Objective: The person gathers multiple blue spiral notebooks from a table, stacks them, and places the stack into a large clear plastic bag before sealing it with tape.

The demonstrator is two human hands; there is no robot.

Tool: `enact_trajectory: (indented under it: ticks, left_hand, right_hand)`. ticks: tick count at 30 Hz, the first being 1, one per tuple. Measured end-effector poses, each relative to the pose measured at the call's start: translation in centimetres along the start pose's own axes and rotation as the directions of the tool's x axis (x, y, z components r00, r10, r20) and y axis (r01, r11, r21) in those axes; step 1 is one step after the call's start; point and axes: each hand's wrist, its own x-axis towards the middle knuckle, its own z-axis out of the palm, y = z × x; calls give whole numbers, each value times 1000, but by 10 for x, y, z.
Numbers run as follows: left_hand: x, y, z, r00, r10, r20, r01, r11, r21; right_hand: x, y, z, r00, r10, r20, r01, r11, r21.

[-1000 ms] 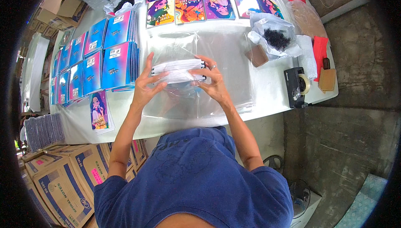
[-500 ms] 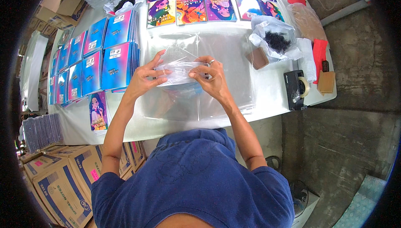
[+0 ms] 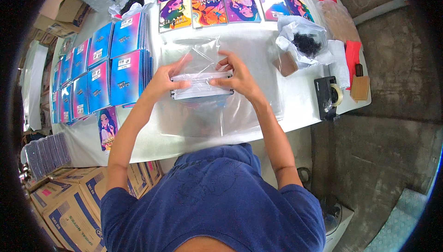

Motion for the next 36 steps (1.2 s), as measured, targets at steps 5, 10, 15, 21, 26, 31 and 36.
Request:
enact_trajectory:
  ticks: [5,10,15,21,26,31,36]
  left_hand:
    - [18,2,-18,906,-251,340,262,965,13]
    - [22,8,-16,910,-172,377,184,983,5]
    - [21,6,-19,884,-59,463,94,994,-52]
    - [19,26,-23,791,42,610,-343,856,386]
    - [-15,47,0,848,61,526,-519,292,803]
    - [-26,35,1,834,152,530,-551,212,807]
    - [-27,32,7,792,222,568,-603,145,784]
  right_hand:
    - [4,-2,-2,992,76,97,-84,994,76]
    - [4,4,0,996,64,61,-63,998,-16]
    - [1,-9,8,995,-76,69,73,997,38]
    - [-1,-11,12,980,-172,98,188,961,-201]
    - [-10,-14,18,971,-235,42,232,885,-405]
    - [-54,-32,35,842,-484,-238,209,699,-684]
    - [-101,-9,66,894,214,-394,-267,960,-84]
